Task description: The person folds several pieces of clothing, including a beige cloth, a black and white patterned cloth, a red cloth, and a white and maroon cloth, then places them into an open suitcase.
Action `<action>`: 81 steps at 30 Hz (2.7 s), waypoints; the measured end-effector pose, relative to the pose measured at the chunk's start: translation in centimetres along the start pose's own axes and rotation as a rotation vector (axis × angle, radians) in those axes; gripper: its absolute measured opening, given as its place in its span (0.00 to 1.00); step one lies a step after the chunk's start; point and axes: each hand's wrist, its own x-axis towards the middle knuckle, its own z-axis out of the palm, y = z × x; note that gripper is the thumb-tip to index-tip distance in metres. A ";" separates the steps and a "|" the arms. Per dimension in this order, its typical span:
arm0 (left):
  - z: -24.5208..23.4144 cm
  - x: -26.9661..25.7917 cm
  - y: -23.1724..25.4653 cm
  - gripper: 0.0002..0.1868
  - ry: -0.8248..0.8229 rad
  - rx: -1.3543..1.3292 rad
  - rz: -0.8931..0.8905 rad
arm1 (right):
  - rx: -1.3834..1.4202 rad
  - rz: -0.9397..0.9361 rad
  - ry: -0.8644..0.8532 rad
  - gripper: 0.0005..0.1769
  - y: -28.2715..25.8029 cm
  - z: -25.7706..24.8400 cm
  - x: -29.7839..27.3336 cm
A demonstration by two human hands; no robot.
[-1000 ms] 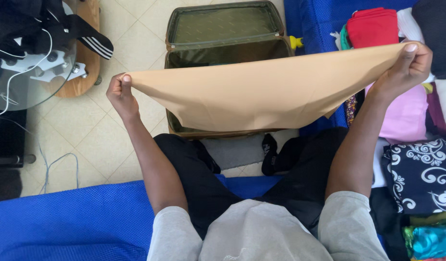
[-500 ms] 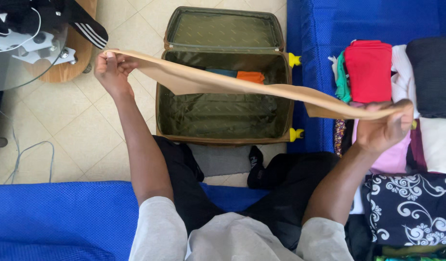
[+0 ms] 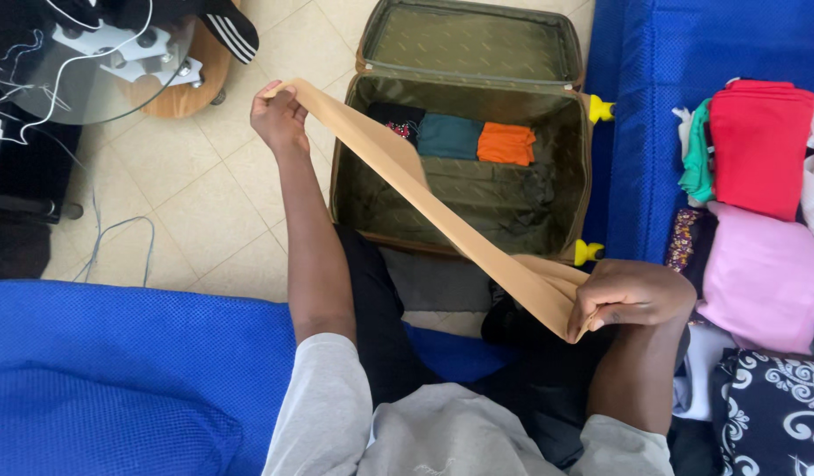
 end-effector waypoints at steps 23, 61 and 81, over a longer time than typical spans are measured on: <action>8.6 -9.4 0.7 0.09 -0.395 -0.170 -0.060 | -0.028 -0.131 0.797 0.08 -3.0 -1.0 6.4; 15.0 -27.0 -3.1 0.10 -1.143 0.447 -0.130 | -0.238 0.066 1.433 0.08 2.0 -2.4 9.1; 15.8 -27.1 -0.1 0.16 -1.206 0.450 -0.159 | -0.469 0.003 1.564 0.03 3.3 -2.1 10.1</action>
